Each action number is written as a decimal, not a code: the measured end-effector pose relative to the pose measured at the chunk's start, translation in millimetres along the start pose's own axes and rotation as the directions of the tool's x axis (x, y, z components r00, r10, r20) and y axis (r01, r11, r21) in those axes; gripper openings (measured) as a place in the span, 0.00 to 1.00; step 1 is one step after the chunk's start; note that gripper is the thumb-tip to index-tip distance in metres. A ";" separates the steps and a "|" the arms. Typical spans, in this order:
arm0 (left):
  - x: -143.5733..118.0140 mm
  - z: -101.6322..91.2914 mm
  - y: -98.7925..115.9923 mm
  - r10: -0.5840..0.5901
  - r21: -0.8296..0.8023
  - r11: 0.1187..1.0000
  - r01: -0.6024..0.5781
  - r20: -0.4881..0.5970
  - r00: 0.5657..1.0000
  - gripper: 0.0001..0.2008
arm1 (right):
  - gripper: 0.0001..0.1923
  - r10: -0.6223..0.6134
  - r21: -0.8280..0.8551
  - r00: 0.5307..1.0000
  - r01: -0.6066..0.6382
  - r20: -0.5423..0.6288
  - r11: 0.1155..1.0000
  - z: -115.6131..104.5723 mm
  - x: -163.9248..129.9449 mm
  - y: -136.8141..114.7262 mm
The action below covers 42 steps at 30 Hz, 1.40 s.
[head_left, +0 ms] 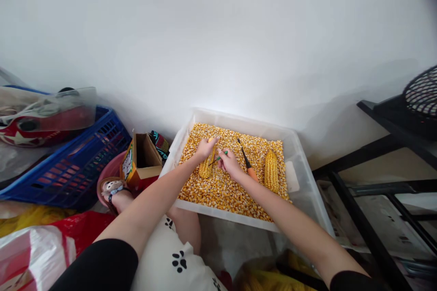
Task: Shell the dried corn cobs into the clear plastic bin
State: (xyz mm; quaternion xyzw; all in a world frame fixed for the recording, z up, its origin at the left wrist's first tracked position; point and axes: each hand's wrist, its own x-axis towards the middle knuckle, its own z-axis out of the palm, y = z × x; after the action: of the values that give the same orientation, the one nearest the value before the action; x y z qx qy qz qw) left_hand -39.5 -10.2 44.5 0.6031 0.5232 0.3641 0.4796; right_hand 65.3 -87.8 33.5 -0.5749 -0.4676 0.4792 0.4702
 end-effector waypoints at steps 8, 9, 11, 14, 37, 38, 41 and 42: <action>1.2 1.3 -3.6 0.017 -0.011 1.000 -0.017 0.017 1.000 0.22 | 0.12 0.029 -0.158 0.997 -0.018 0.072 0.987 2.0 0.6 -0.6; 0.9 1.2 -3.1 0.018 -0.016 1.000 -0.017 0.017 1.000 0.22 | 0.12 0.030 -0.154 0.997 -0.018 0.074 0.988 1.9 0.6 -1.1; -0.6 0.6 -1.1 0.010 -0.020 1.000 -0.010 0.008 1.000 0.22 | 0.12 0.034 -0.138 0.997 -0.023 0.076 0.990 0.5 0.4 -2.8; -2.8 -1.2 2.6 -0.014 -0.020 1.000 0.014 -0.016 1.000 0.22 | 0.12 0.025 -0.139 0.998 -0.016 0.064 0.990 -3.3 -0.5 -6.6; 5.7 -4.9 -5.5 -0.258 -0.353 0.893 0.278 0.103 0.961 0.21 | 0.26 0.179 -0.905 0.891 0.389 0.417 0.173 -23.8 -39.6 -49.3; 5.9 -4.8 -5.9 -0.263 -0.349 0.894 0.281 0.099 0.960 0.21 | 0.26 0.189 -0.908 0.892 0.381 0.410 0.172 -23.4 -42.7 -47.6; 6.5 -4.8 -6.8 -0.257 -0.320 0.911 0.262 0.059 0.965 0.21 | 0.28 0.206 -0.915 0.897 0.356 0.391 0.188 -23.8 -49.2 -42.5; 6.8 -4.7 -7.1 -0.253 -0.315 0.915 0.252 0.041 0.967 0.20 | 0.28 0.204 -0.916 0.899 0.352 0.388 0.191 -24.1 -50.4 -41.0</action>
State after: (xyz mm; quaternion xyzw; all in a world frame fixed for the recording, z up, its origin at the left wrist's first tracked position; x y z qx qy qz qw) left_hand -44.7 -2.6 38.6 0.4454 0.5314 0.3788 0.6130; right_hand 80.5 -134.9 82.1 -0.5951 -0.7817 0.1606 -0.0953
